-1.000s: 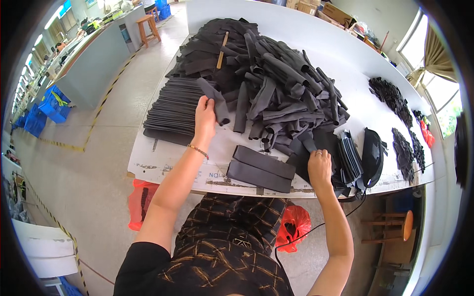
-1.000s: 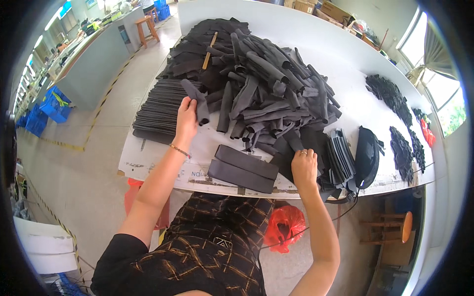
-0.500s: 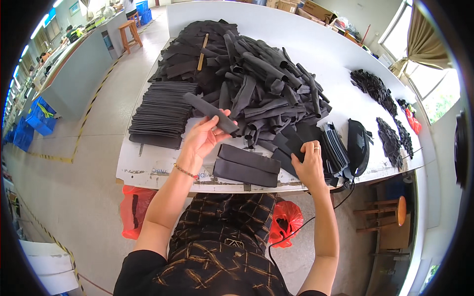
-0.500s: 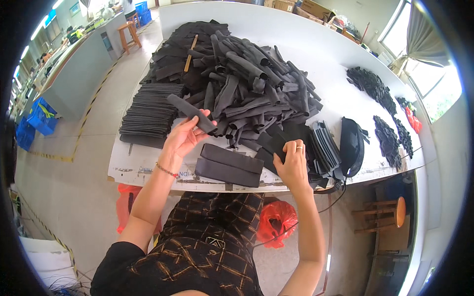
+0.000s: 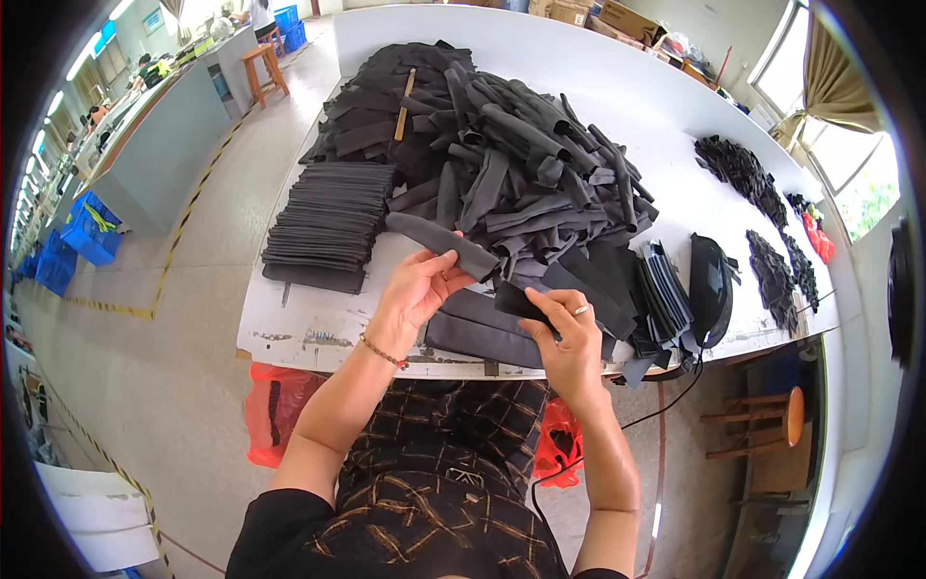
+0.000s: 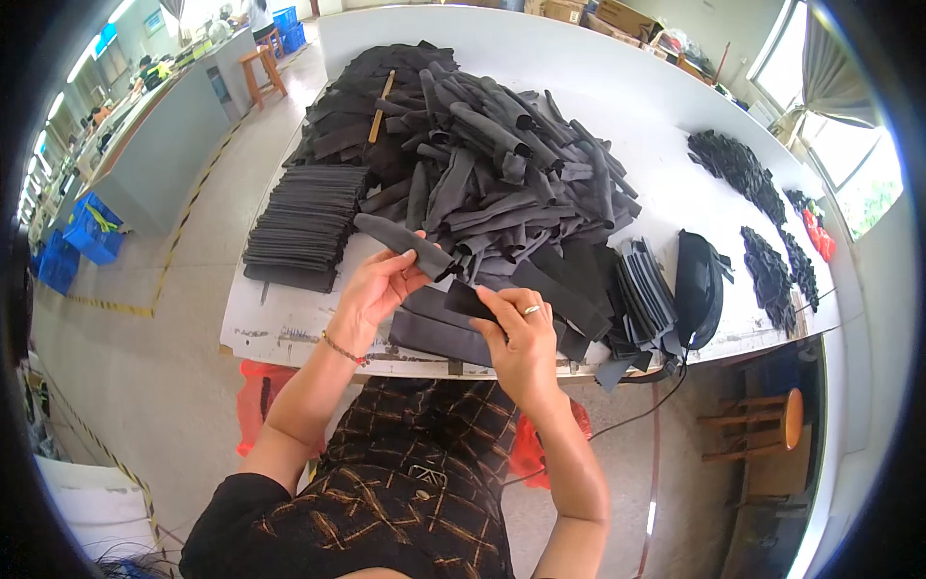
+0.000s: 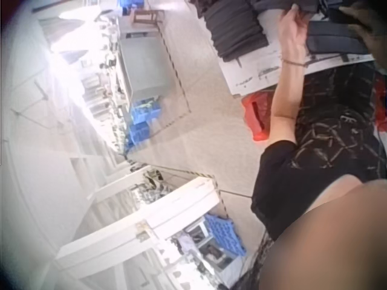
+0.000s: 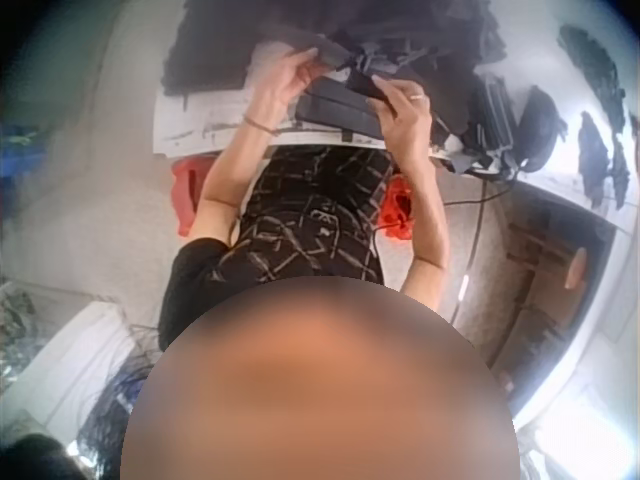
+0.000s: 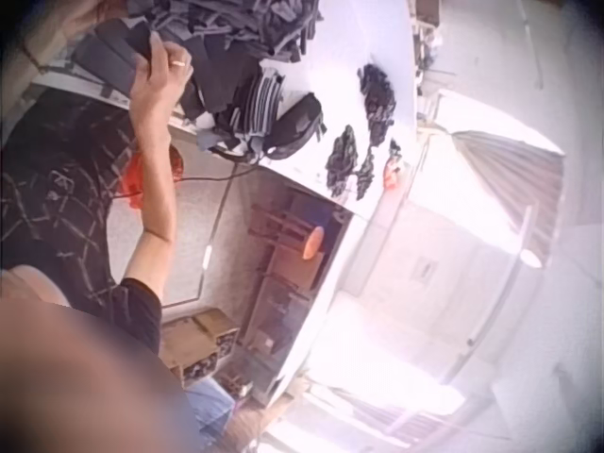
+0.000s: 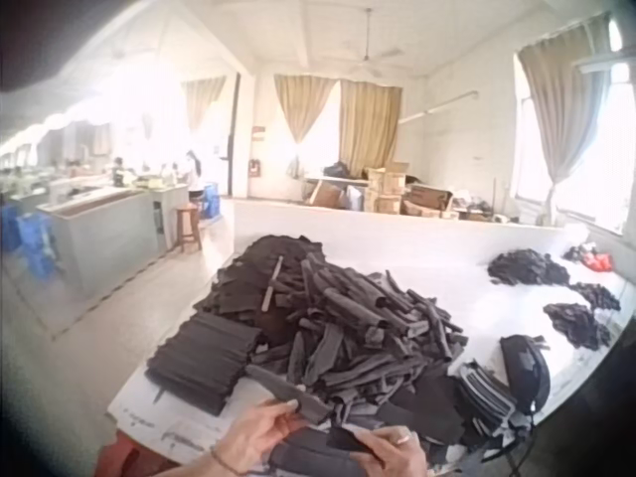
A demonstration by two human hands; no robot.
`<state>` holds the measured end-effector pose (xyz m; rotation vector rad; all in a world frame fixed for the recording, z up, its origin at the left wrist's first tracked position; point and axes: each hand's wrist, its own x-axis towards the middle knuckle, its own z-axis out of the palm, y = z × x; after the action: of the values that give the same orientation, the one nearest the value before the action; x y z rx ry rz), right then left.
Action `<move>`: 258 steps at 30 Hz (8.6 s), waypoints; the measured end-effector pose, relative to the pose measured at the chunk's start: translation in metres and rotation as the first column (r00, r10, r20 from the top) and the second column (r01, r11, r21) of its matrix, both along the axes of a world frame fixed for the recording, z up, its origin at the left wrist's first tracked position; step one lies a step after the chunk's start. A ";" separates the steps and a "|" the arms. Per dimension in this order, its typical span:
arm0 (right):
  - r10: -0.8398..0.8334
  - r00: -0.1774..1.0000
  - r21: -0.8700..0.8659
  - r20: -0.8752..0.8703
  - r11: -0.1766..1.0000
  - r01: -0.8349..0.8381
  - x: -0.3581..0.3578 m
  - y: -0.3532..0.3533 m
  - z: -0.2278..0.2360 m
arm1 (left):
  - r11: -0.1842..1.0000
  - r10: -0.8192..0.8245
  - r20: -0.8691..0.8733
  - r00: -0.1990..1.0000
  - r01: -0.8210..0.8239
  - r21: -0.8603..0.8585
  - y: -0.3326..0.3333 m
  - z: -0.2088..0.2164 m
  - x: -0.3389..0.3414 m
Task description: Assembling dark grey foam components by fitting them together at a workshop table.
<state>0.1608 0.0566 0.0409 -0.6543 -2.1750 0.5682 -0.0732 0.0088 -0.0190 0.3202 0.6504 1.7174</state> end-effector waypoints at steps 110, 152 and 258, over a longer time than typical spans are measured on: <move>-0.139 0.927 -0.589 -0.347 0.802 -0.101 -0.026 -0.024 -0.016 | 0.878 0.197 -0.083 0.977 -0.138 0.459 -0.019 0.033 0.063; -0.364 0.825 0.421 0.433 0.891 0.172 0.046 0.076 -0.060 | 0.758 -0.281 -0.944 -0.172 -0.643 -0.108 0.073 -0.019 -0.071; 0.151 0.983 0.250 0.104 0.953 -0.173 -0.029 -0.013 -0.017 | 0.972 0.074 0.023 0.997 -0.077 0.220 -0.016 0.020 0.087</move>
<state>0.1314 0.0436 0.0237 -0.3671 -2.3444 0.3362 0.0142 -0.0071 0.0013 0.4431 0.4662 1.8677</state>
